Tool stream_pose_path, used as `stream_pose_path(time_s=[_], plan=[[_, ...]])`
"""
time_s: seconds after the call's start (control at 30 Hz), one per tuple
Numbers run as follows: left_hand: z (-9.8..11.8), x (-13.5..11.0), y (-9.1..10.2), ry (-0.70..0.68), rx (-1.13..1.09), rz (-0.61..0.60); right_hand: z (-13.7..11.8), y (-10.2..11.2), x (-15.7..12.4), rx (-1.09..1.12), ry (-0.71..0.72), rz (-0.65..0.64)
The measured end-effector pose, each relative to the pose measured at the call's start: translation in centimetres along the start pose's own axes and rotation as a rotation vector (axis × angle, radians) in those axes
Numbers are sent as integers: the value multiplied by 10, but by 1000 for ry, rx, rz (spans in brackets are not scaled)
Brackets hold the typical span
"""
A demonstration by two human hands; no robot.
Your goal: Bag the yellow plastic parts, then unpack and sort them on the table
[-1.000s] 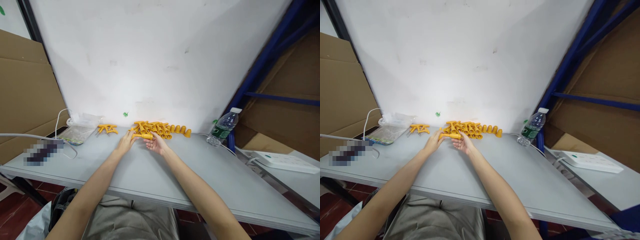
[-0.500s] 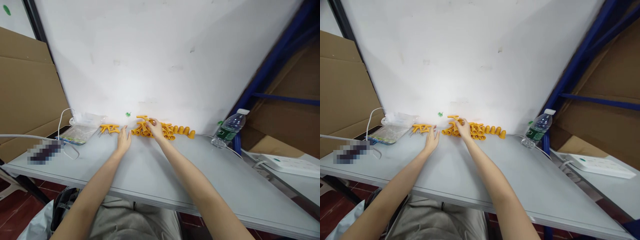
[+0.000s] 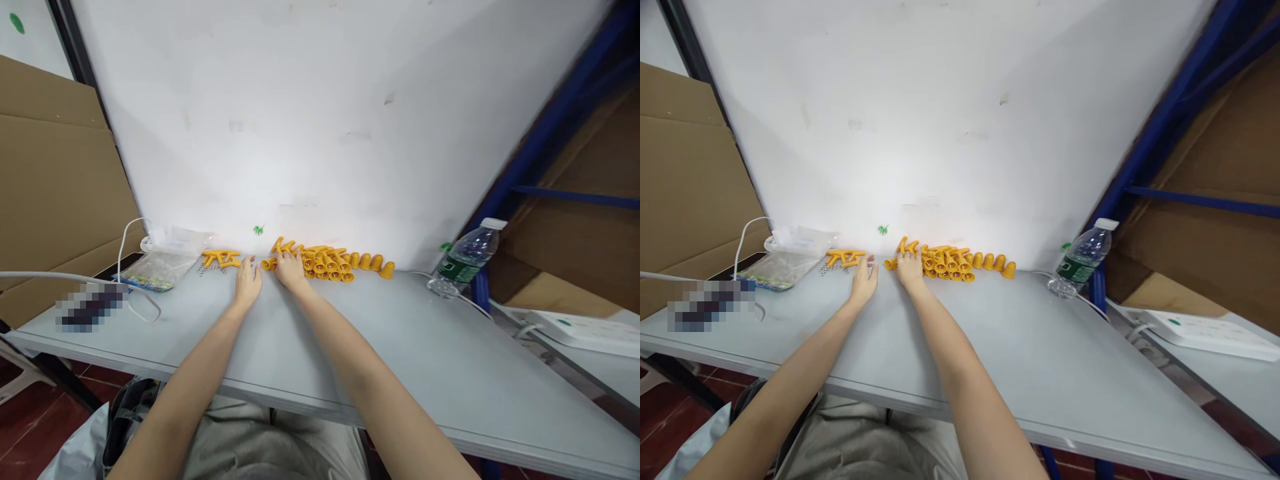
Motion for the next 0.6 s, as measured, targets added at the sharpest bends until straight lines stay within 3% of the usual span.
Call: stream_pose_path(time_s=[0.3,0.4,0.5,0.6], plan=[[4,-1,-3,18,-5,-60,1,-4,-4,-122,-178,-206],[6,-2,-2,25,-5,-63,3,2,-4,-79,-178,-259],[7,-2,-3,25,-7,-80,13,15,0,23,-139,-296],[7,-3,-6,14,-8,-104,46,46,8,56,-147,-200]])
Point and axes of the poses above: each hand's wrist, its own x-axis towards the middle knuckle, its own y-axis out of the back of the hand, z = x × y, the point moved 8 cm from there along x, towards the middle knuckle, and after that the axes turned 1 degree about z, right-handed, at the moved point
